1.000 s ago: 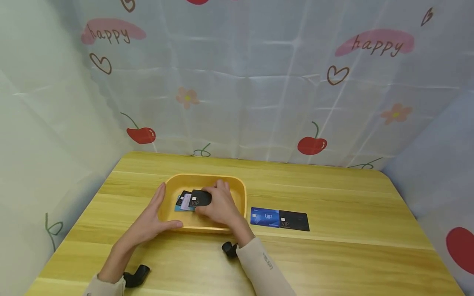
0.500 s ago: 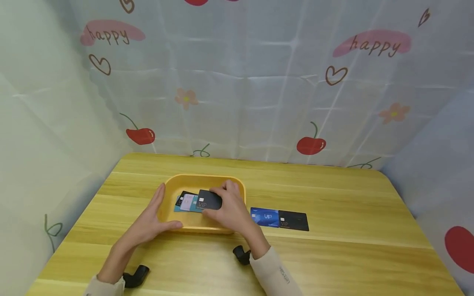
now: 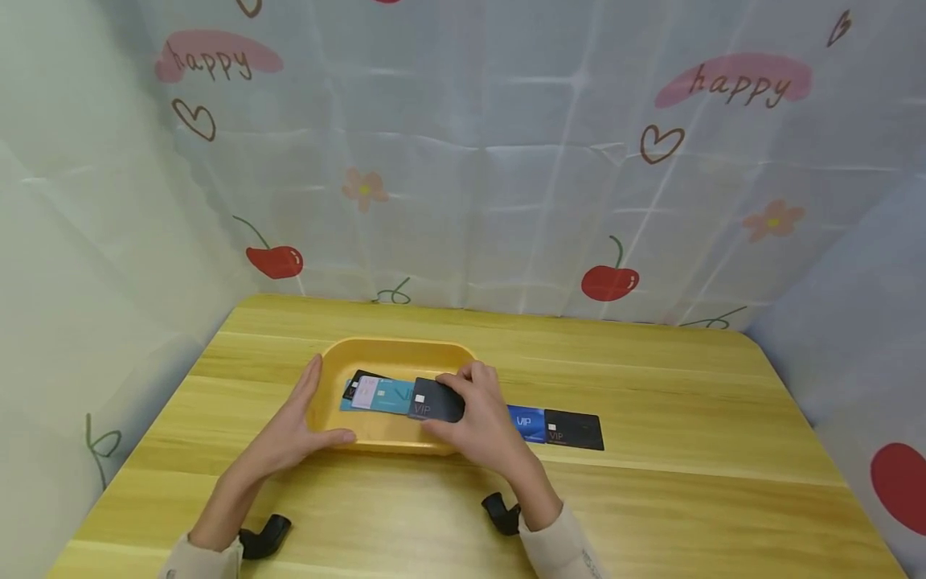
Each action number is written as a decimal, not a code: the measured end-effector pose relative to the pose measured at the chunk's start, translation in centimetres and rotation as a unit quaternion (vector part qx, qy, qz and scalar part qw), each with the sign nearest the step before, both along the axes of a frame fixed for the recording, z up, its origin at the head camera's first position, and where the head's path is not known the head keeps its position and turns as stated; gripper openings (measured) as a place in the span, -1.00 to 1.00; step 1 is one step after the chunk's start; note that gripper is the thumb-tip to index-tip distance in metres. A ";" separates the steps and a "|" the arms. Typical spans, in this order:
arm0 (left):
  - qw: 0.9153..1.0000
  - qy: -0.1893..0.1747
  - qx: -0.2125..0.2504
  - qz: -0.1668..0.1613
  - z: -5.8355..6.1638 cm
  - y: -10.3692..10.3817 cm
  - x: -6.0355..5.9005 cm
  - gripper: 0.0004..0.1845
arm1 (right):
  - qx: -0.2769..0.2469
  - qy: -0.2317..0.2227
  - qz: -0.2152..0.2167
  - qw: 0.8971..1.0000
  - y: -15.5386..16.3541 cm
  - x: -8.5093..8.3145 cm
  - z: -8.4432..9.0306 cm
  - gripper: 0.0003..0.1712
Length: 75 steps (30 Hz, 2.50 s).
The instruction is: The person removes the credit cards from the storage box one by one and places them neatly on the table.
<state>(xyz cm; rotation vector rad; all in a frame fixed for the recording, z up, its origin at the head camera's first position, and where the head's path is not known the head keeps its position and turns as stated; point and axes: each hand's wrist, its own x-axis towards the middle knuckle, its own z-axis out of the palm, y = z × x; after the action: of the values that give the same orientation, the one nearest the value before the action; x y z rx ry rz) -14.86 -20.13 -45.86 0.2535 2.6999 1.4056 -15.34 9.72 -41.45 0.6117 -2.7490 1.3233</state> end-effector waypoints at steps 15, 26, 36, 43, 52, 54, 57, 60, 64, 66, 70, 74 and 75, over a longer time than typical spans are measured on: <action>1.000 0.002 0.001 -0.004 0.2 -0.1 -0.1 0.39 | 0.028 0.047 0.000 0.998 5.2 0.9 -1.2 -0.37; 1.000 0.005 0.002 -0.002 0.1 -0.1 0.0 0.38 | 0.048 0.062 -0.011 0.997 8.0 2.0 -1.8 -0.35; 1.000 0.004 0.009 -0.003 -0.1 -0.1 -0.1 0.38 | 0.075 0.052 -0.029 0.995 11.6 3.0 -2.6 -0.36; 1.000 0.006 0.011 -0.005 -0.1 -0.1 -0.1 0.38 | 0.117 0.056 -0.035 0.991 15.2 3.5 -3.0 -0.37; 1.000 0.011 0.013 -0.007 -0.2 -0.1 -0.1 0.38 | 0.164 0.045 -0.036 0.985 19.4 3.5 -3.7 -0.37; 1.000 0.011 0.012 -0.004 -0.2 -0.1 -0.1 0.38 | 0.169 0.039 -0.033 0.984 20.1 3.2 -3.8 -0.37; 1.000 0.011 0.010 -0.002 -0.2 -0.1 0.0 0.38 | 0.170 0.027 -0.029 0.985 21.2 2.8 -4.1 -0.36; 1.000 0.011 0.012 -0.003 -0.2 0.0 0.0 0.38 | 0.167 0.030 -0.028 0.985 22.7 2.5 -4.4 -0.35; 1.000 0.011 0.013 -0.004 -0.2 0.1 0.0 0.38 | 0.162 0.030 -0.034 0.986 24.8 2.3 -4.5 -0.35; 1.000 0.009 0.012 -0.003 -0.2 0.1 -0.1 0.37 | 0.160 0.019 -0.036 0.986 25.6 2.2 -4.5 -0.34; 1.000 0.006 0.012 0.001 -0.2 0.0 -0.1 0.37 | 0.175 0.009 -0.034 0.984 26.1 1.7 -4.9 -0.33; 1.000 0.006 0.014 0.001 -0.1 0.1 -0.1 0.37 | 0.185 0.000 -0.027 0.982 25.9 1.3 -5.1 -0.33; 1.000 0.006 0.014 0.001 -0.1 0.1 -0.1 0.37 | 0.187 0.001 -0.027 0.982 25.9 1.2 -5.1 -0.34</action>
<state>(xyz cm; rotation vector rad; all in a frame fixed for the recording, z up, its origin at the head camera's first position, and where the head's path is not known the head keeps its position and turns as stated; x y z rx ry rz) -14.95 -20.06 -45.97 0.2625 2.6925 1.4493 -14.15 35.58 -46.59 0.5449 -3.0110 0.7961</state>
